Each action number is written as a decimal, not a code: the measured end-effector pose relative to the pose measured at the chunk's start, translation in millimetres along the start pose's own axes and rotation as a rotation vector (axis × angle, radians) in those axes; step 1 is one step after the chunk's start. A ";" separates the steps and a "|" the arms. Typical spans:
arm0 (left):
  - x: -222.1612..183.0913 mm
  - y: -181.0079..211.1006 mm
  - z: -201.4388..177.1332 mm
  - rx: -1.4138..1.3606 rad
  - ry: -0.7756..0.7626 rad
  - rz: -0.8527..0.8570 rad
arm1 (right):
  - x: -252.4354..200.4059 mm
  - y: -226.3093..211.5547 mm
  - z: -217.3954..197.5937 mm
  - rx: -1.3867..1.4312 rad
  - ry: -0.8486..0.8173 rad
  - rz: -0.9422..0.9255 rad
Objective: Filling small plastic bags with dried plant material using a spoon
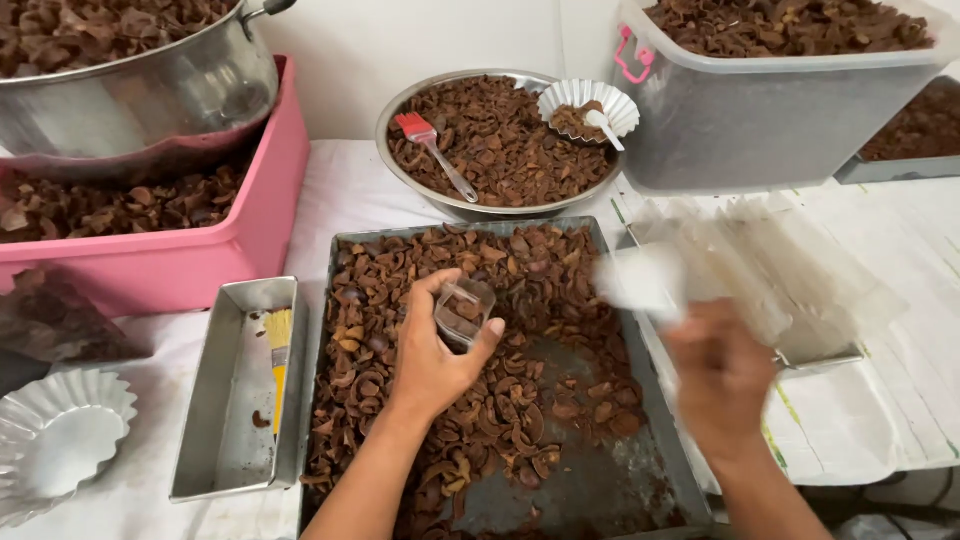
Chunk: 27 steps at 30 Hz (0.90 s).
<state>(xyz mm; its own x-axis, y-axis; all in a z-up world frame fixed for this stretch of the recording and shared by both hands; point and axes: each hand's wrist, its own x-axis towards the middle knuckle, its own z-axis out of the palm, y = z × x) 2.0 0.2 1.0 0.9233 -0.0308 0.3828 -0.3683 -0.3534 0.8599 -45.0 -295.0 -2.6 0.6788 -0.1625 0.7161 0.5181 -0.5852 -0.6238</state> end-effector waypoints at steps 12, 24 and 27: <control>-5.6 0.6 1.0 0.068 0.206 0.299 | -28.8 -3.2 51.6 -0.252 -0.527 0.069; 5.8 12.1 -22.1 0.048 0.349 0.200 | -32.0 19.3 62.1 -0.352 -0.528 -0.108; 5.6 43.9 -60.7 0.109 0.404 0.166 | -33.7 25.9 62.9 -0.342 -0.485 -0.159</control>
<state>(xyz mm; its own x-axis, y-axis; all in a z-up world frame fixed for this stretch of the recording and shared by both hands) -15.6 41.3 61.4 0.7281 0.2645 0.6324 -0.4742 -0.4719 0.7432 -21.7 -254.7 -62.6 0.8080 0.2811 0.5177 0.4907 -0.8075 -0.3274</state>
